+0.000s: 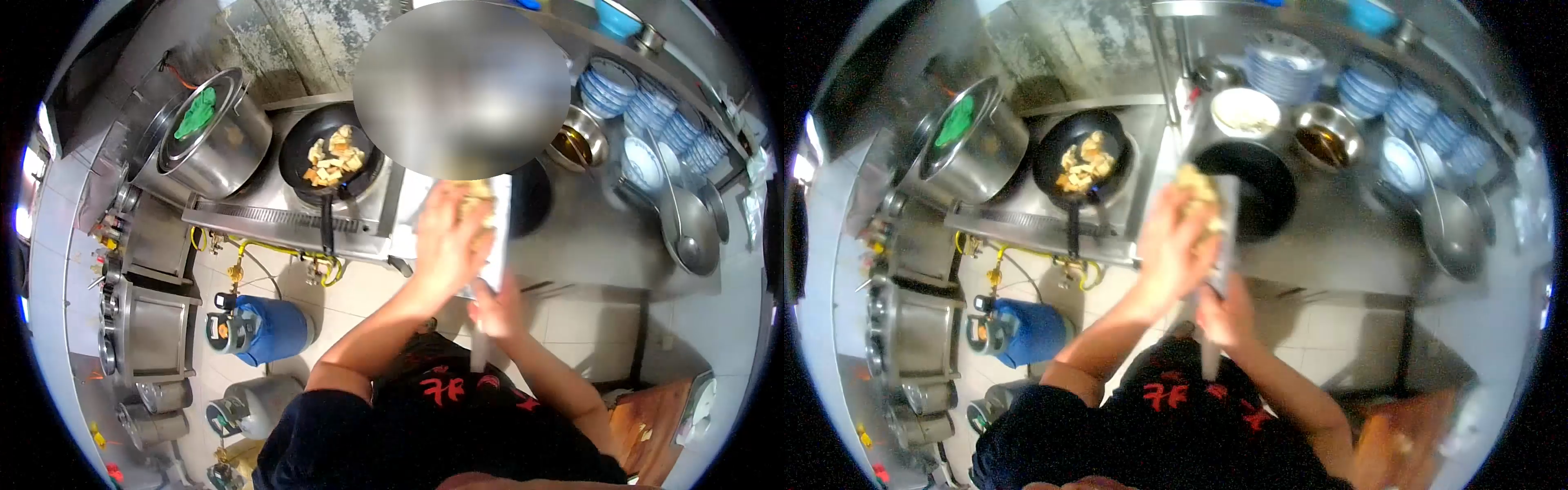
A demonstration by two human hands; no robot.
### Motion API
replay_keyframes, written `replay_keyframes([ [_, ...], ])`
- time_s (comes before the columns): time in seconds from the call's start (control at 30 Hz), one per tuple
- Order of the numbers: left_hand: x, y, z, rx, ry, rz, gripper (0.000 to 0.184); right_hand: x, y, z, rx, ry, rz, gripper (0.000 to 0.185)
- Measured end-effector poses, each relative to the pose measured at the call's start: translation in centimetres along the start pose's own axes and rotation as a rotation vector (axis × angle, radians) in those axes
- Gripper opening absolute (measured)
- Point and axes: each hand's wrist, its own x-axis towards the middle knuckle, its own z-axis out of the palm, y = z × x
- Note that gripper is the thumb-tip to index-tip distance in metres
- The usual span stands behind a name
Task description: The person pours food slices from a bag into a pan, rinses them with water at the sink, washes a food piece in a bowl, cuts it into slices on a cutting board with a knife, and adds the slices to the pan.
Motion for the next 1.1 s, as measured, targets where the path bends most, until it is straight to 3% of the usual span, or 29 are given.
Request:
replay_keyframes([
  [0.07,-0.2,-10.5,-3.8,0.095,0.077,-0.142,0.037,7.4,3.2,7.6,-0.142,-0.226,-0.016,0.026],
  [0.27,2.0,-28.0,-7.3,0.109,-0.054,-0.484,0.036,18.8,1.6,22.6,-0.143,-0.259,0.251,0.029],
  [0.33,3.2,-35.0,-6.7,0.082,-0.084,-0.402,0.04,22.1,-0.6,25.7,-0.154,-0.289,0.279,0.029],
  [0.4,3.7,-40.1,-6.9,0.347,0.047,-0.289,0.044,25.8,0.3,26.5,-0.244,-0.183,0.305,0.028],
  [0.43,3.8,-41.5,-7.5,0.237,0.14,-0.355,0.044,28.5,3.3,25.3,-0.437,-0.233,0.119,0.027],
  [0.47,3.7,-42.5,-8.1,0.13,0.24,-0.421,0.044,28.5,3.7,23.9,-0.474,-0.196,0.11,0.026],
  [0.5,3.2,-42.2,-9.0,0.109,0.275,-0.453,0.042,28.4,4.1,22.6,-0.51,-0.158,0.103,0.025],
  [0.53,2.5,-41.8,-9.9,0.093,0.317,-0.481,0.039,25.8,1.6,21.9,-0.386,-0.029,0.267,0.025],
  [0.57,1.0,-42.0,-10.0,-0.049,0.389,-0.526,0.037,25.8,3.5,19.2,-0.417,-0.046,0.196,0.025],
  [0.6,-0.5,-41.8,-10.0,-0.192,0.456,-0.565,0.034,23.1,1.7,17.5,-0.341,-0.104,0.241,0.027],
  [0.63,-1.4,-40.0,-10.5,-0.262,0.485,-0.575,0.031,19.2,-0.5,16.8,-0.137,-0.021,0.267,0.028],
  [0.73,-3.3,-34.3,-12.0,-0.47,0.479,-0.653,0.028,13.8,-0.1,10.8,-0.198,-0.28,0.251,0.027],
  [0.77,-3.1,-31.1,-12.6,-0.493,0.442,-0.567,0.027,10.9,-0.5,9.3,-0.234,-0.296,0.225,0.027],
  [0.83,-2.8,-25.2,-12.3,-0.531,0.388,-0.613,0.026,4.4,-0.5,5.2,-0.278,-0.223,0.187,0.029],
  [0.9,-2.6,-19.7,-11.6,-0.453,0.281,-0.442,0.025,-0.3,1.1,1.7,-0.285,-0.127,0.134,0.03],
  [0.93,-3.2,-16.7,-10.0,-0.51,0.279,-0.344,0.026,-2.9,2.6,-0.8,-0.289,-0.091,0.088,0.03],
  [1.1,-7.6,-6.8,2.1,-0.849,-0.175,-0.079,0.028,-16.7,7.8,-10.3,-0.013,0.358,-0.089,0.039],
])
